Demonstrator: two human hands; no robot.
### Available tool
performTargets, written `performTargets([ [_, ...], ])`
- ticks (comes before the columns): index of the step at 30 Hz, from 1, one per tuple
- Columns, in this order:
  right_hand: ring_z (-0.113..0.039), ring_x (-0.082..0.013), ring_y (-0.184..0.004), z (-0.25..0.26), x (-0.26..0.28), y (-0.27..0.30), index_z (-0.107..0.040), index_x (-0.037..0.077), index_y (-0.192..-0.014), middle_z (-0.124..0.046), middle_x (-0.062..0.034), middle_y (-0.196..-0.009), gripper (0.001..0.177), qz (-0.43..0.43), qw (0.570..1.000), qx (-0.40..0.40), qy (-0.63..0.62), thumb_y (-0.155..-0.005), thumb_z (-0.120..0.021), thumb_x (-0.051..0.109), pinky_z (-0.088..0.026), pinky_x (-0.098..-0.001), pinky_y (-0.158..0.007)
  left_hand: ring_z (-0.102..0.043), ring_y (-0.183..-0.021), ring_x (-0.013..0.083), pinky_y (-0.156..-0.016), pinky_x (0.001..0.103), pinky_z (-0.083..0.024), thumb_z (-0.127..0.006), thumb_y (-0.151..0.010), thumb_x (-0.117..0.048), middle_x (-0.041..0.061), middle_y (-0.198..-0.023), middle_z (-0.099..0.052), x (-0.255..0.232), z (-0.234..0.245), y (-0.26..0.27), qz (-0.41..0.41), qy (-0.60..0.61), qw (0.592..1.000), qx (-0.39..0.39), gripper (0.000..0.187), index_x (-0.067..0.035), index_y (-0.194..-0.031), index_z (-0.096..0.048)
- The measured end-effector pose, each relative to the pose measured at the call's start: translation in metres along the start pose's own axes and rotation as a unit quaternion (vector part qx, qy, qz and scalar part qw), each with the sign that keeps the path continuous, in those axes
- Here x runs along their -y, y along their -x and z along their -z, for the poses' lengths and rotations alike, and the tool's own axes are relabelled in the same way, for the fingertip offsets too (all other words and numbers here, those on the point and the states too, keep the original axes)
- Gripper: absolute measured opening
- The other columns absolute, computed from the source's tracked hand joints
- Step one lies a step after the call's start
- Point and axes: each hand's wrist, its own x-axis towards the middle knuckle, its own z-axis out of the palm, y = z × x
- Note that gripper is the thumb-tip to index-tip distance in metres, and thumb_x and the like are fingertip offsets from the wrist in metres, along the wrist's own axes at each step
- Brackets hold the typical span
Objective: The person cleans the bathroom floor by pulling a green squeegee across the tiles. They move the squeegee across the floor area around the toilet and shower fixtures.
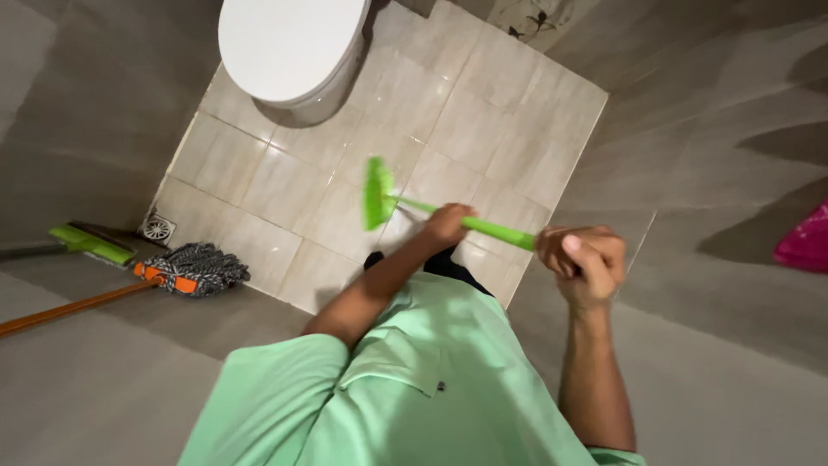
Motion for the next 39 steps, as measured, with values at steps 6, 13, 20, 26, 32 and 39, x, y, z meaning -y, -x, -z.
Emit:
performTargets([
  [6,-0.032,-0.0190,-0.041,0.045,0.061,-0.028,-0.033,0.008,-0.052,-0.035,-0.0058,-0.048,0.045,0.105,0.994,0.026,0.018,-0.092,-0.051,0.016,-0.034,-0.0380,-0.044,-0.068,-0.098,0.0409,-0.087,0.050,-0.054,-0.062,-0.095,-0.024,0.018,-0.100,-0.074,-0.125,0.023,-0.108,0.143,0.005,0.975,0.171,0.019,-0.010,-0.096,-0.074],
  [13,-0.018,-0.0121,-0.050,0.111,-0.005,-0.038,-0.023,0.013,-0.063,-0.020,0.0013,-0.054,0.051,0.031,0.988,-0.020,-0.148,-0.106,-0.048,0.025,-0.020,-0.0336,-0.052,-0.070,-0.093,0.0405,-0.083,0.052,-0.055,-0.062,-0.085,-0.013,0.019,-0.096,-0.074,-0.049,0.032,-0.094,0.225,-0.101,0.955,0.168,0.015,-0.012,-0.093,-0.074],
  [20,-0.037,-0.0204,-0.054,0.139,-0.061,-0.053,-0.039,-0.002,-0.058,-0.041,-0.0082,-0.057,0.050,-0.006,0.999,-0.015,-0.047,-0.105,-0.049,0.010,-0.043,-0.0415,-0.065,-0.068,-0.095,0.0433,-0.085,0.053,-0.054,-0.067,-0.095,-0.024,0.023,-0.094,-0.072,0.054,-0.036,-0.098,0.254,-0.130,0.954,0.094,0.022,-0.006,-0.087,-0.074],
  [26,-0.034,-0.0180,-0.051,0.181,0.022,-0.073,-0.031,0.002,-0.060,-0.036,-0.0062,-0.055,0.047,0.072,0.997,-0.003,-0.007,-0.101,-0.052,0.009,-0.037,-0.0377,-0.057,-0.069,-0.095,0.0427,-0.085,0.051,-0.054,-0.064,-0.091,-0.019,0.021,-0.095,-0.073,-0.043,-0.098,-0.200,0.140,-0.013,0.980,0.143,0.016,-0.008,-0.094,-0.075],
  [32,-0.037,-0.0202,-0.046,0.191,0.052,-0.064,-0.033,0.002,-0.058,-0.040,-0.0089,-0.053,0.044,0.151,0.988,-0.003,-0.039,-0.096,-0.053,0.009,-0.036,-0.0380,-0.051,-0.068,-0.096,0.0429,-0.086,0.052,-0.053,-0.066,-0.090,-0.021,0.021,-0.095,-0.074,-0.103,-0.072,-0.226,0.047,-0.054,0.976,0.205,0.016,-0.007,-0.091,-0.074],
  [39,-0.040,-0.0219,-0.055,0.212,-0.045,-0.073,-0.038,0.003,-0.059,-0.042,-0.0107,-0.057,0.041,0.059,0.981,-0.077,-0.165,-0.097,-0.048,0.014,-0.042,-0.0401,-0.063,-0.070,-0.090,0.0447,-0.081,0.051,-0.056,-0.079,-0.080,-0.030,0.025,-0.089,-0.072,-0.010,-0.039,-0.180,0.154,-0.140,0.968,0.143,0.030,-0.002,-0.084,-0.070],
])
